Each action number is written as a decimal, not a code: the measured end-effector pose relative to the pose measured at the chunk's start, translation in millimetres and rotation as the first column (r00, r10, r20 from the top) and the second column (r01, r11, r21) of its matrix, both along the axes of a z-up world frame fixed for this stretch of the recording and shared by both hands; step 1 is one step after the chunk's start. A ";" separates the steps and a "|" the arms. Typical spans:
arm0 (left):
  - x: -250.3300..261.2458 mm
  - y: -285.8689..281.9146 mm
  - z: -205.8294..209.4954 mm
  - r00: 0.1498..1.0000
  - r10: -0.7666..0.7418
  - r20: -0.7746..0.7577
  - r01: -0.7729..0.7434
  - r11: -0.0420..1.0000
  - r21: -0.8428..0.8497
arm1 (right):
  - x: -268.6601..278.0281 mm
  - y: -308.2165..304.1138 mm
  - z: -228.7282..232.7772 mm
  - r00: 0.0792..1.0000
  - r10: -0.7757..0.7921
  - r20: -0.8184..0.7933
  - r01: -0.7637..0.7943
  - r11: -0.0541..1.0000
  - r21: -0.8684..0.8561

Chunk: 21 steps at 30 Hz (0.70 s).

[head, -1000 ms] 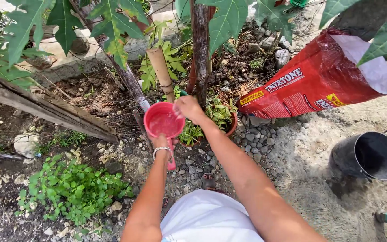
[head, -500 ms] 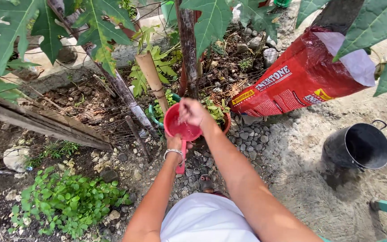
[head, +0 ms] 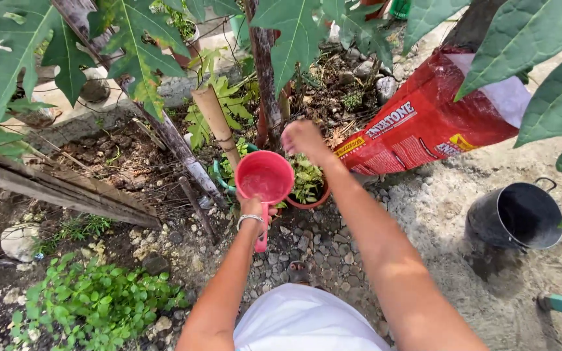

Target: The person is watering different plants in the garden using a red mug and a blue bucket.

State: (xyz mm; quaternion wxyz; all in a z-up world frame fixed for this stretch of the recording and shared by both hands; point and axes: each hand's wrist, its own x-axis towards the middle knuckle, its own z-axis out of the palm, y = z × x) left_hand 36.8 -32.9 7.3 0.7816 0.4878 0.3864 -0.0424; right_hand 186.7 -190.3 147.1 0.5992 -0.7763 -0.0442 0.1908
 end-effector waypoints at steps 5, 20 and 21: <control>8.4 -32.0 2.6 0.988 -0.150 -0.018 0.151 0.988 0.020 | -8.5 29.5 -90.9 0.974 0.218 0.065 -0.167 0.880 -0.445; 10.1 16.9 48.9 1.000 0.014 0.000 -0.014 0.999 -0.041 | 13.1 46.9 44.4 0.903 0.312 -0.296 0.051 0.605 0.794; 11.1 26.4 43.0 0.997 0.070 0.032 -0.067 0.994 -0.092 | 21.8 43.1 69.3 0.932 0.250 -0.264 0.058 0.614 0.787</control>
